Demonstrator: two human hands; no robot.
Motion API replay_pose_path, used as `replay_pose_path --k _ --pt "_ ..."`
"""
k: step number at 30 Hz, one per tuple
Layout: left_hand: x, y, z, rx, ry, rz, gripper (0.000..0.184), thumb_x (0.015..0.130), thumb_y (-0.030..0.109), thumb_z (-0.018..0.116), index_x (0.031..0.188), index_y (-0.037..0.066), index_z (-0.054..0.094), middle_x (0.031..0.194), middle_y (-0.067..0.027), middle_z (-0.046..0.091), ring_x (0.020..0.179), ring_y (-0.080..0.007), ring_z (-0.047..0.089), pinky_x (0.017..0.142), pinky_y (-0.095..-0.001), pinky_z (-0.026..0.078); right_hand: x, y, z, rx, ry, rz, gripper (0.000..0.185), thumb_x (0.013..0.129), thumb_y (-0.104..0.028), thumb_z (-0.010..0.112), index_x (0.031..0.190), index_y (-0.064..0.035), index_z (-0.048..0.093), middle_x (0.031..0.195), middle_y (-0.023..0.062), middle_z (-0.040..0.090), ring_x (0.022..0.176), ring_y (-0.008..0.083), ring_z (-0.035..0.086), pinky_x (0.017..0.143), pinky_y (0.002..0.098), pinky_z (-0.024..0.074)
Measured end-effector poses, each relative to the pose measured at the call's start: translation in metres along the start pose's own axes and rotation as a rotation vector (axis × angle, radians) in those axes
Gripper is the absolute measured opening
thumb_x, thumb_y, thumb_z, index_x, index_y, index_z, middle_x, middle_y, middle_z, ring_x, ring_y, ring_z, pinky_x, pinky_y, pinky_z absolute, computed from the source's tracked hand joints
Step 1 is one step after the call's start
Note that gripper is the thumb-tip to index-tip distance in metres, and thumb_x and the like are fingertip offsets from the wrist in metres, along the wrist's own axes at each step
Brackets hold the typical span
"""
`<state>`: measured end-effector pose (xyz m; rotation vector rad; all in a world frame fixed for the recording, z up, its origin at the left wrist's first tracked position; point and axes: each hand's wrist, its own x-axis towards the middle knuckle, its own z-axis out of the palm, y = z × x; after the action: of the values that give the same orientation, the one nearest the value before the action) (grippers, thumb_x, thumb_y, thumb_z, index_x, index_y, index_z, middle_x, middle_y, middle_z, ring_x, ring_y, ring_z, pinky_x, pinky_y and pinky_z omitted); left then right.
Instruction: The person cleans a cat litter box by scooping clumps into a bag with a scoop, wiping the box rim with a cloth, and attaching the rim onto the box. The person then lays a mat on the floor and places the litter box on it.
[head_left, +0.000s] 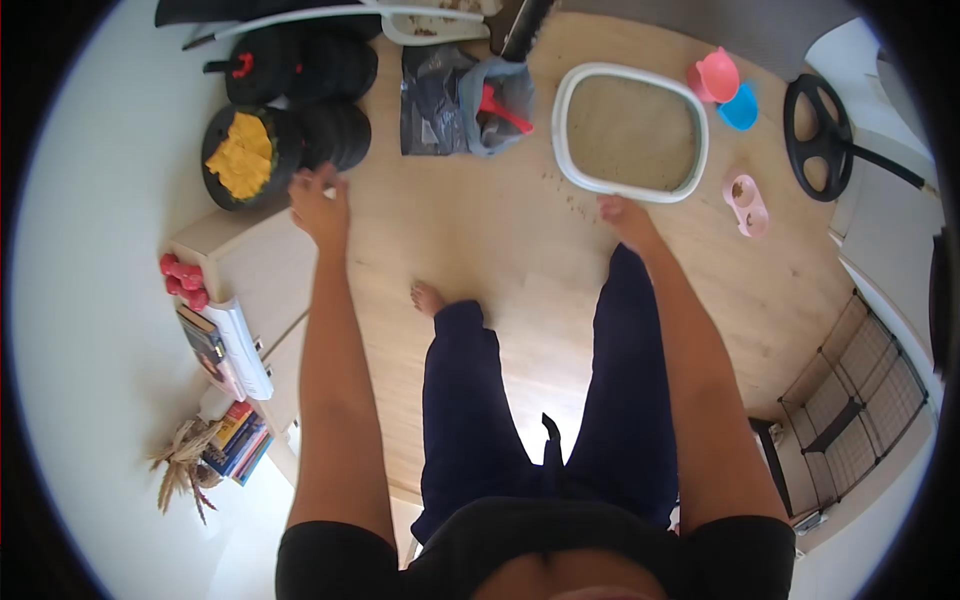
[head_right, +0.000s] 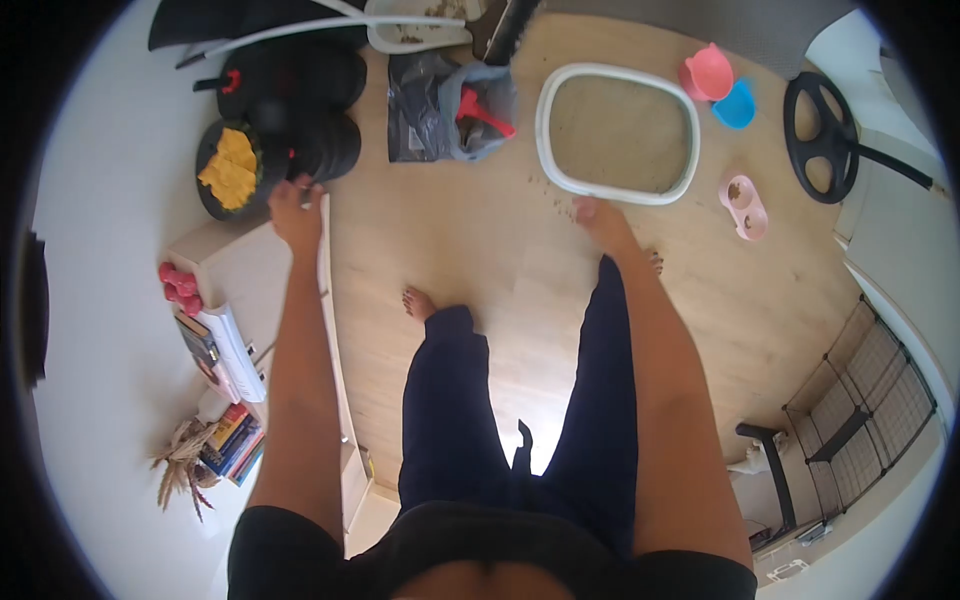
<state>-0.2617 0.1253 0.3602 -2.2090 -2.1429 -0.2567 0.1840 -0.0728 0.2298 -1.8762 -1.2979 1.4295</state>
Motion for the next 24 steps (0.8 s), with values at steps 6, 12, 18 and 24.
replay_pose_path --k 6,12,18,24 --pt "0.075 0.025 -0.021 -0.741 -0.234 -0.588 0.032 0.082 0.032 0.065 0.099 0.006 0.062 0.086 -0.0017 0.061 0.091 -0.0138 0.055 0.078 -0.0305 0.044 -0.035 -0.059 -0.033 0.261 -0.022 0.389 0.017 0.085 -0.019 0.057 0.088 -0.0026 0.060 0.073 0.0037 0.059 0.068 0.0105 0.055 0.063 0.0254 0.0434" --pt "0.248 0.012 -0.004 -1.361 -0.157 -0.768 0.038 0.082 0.022 0.064 0.111 0.001 0.051 0.091 -0.0033 0.055 0.077 -0.0121 0.051 0.072 -0.0258 0.042 0.035 -0.113 0.012 0.318 0.119 0.439 0.024 0.089 -0.023 0.055 0.091 -0.0005 0.061 0.071 0.0009 0.055 0.064 0.0078 0.049 0.058 0.0222 0.0394" --pt "0.342 -0.030 -0.006 -1.315 -0.159 -0.428 0.031 0.080 0.008 0.064 0.108 0.001 0.054 0.098 -0.0057 0.057 0.080 -0.0113 0.054 0.072 -0.0205 0.042 0.093 -0.217 0.136 0.436 0.155 0.295 0.023 0.088 -0.022 0.057 0.101 -0.0043 0.061 0.084 0.0046 0.061 0.078 0.0141 0.058 0.068 0.0283 0.0449" --pt "0.320 -0.018 -0.027 -1.289 -0.486 -0.512 0.025 0.084 0.005 0.062 0.107 0.000 0.056 0.093 -0.0053 0.060 0.080 -0.0111 0.058 0.078 -0.0221 0.046 0.111 -0.307 0.174 0.090 0.268 0.081 0.010 0.069 0.000 0.057 0.077 -0.0049 0.055 0.079 0.0125 0.053 0.074 0.0284 0.055 0.067 0.0344 0.0446"
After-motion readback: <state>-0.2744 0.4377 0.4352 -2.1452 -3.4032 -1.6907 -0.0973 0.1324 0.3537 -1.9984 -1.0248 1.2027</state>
